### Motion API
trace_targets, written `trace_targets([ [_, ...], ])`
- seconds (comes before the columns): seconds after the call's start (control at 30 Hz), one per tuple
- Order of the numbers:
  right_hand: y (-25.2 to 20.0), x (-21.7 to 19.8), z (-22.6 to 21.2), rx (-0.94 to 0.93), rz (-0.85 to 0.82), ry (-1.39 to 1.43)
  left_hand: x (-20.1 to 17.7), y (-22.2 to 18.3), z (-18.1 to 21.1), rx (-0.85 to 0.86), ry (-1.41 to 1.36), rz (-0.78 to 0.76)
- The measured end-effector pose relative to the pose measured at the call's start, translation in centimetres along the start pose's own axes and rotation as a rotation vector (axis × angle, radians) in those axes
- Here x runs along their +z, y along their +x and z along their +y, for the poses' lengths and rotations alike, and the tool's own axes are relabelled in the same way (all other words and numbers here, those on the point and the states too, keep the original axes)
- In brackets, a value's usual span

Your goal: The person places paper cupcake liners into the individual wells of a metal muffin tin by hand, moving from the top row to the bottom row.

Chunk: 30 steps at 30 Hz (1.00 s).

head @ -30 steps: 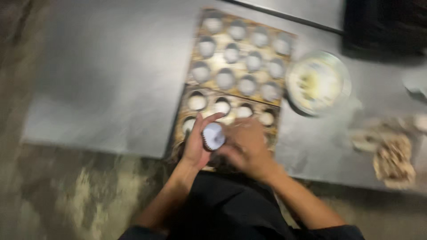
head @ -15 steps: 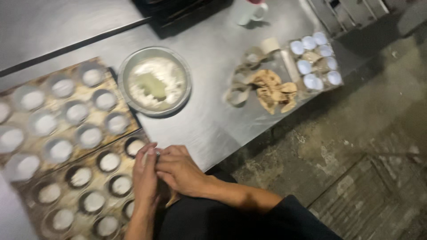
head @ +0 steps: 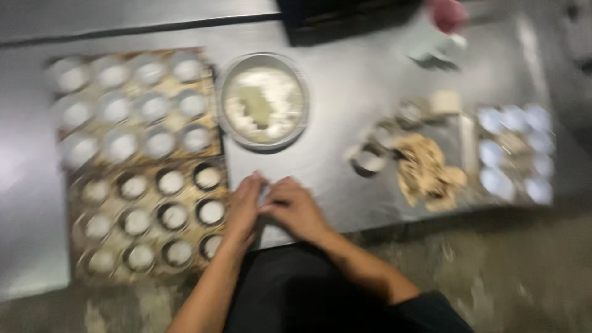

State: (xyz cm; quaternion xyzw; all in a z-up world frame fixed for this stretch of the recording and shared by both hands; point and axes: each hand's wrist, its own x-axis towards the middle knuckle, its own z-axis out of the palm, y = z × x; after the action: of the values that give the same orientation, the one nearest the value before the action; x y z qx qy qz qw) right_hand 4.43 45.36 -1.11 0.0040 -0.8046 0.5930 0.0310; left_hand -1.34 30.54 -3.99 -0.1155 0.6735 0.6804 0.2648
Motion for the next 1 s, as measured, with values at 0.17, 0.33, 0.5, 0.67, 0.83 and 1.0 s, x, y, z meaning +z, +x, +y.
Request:
trace_targets([
  [0.17,3.4,-4.3,-0.1,0.428,0.126,0.282,0.9,1.4,1.2,-0.108,-0.421,-0.012],
  [0.33,12.2,-6.9,1.2,-0.082,0.358,-0.402,1.5,2.3,2.9,-0.180,-0.420,0.000],
  [0.5,17.3,-3.7,4.4,-0.246,0.301,-0.686,2.3,3.5,3.5,-0.134,-0.434,-0.059],
  [0.67,15.5,-2.5,4.0,-0.390,0.256,-0.740,1.5,3.7,3.1,-0.119,-0.474,-0.144],
  [0.83,10.0,2.3,0.4,-0.474,0.132,-0.661,-4.4,-1.1,1.0,-0.078,-0.301,-0.306],
  [1.0,7.6,9.2,-1.2,-0.581,-0.052,-0.736,-12.8,-6.3,-0.5,-0.095,-0.240,-0.291],
])
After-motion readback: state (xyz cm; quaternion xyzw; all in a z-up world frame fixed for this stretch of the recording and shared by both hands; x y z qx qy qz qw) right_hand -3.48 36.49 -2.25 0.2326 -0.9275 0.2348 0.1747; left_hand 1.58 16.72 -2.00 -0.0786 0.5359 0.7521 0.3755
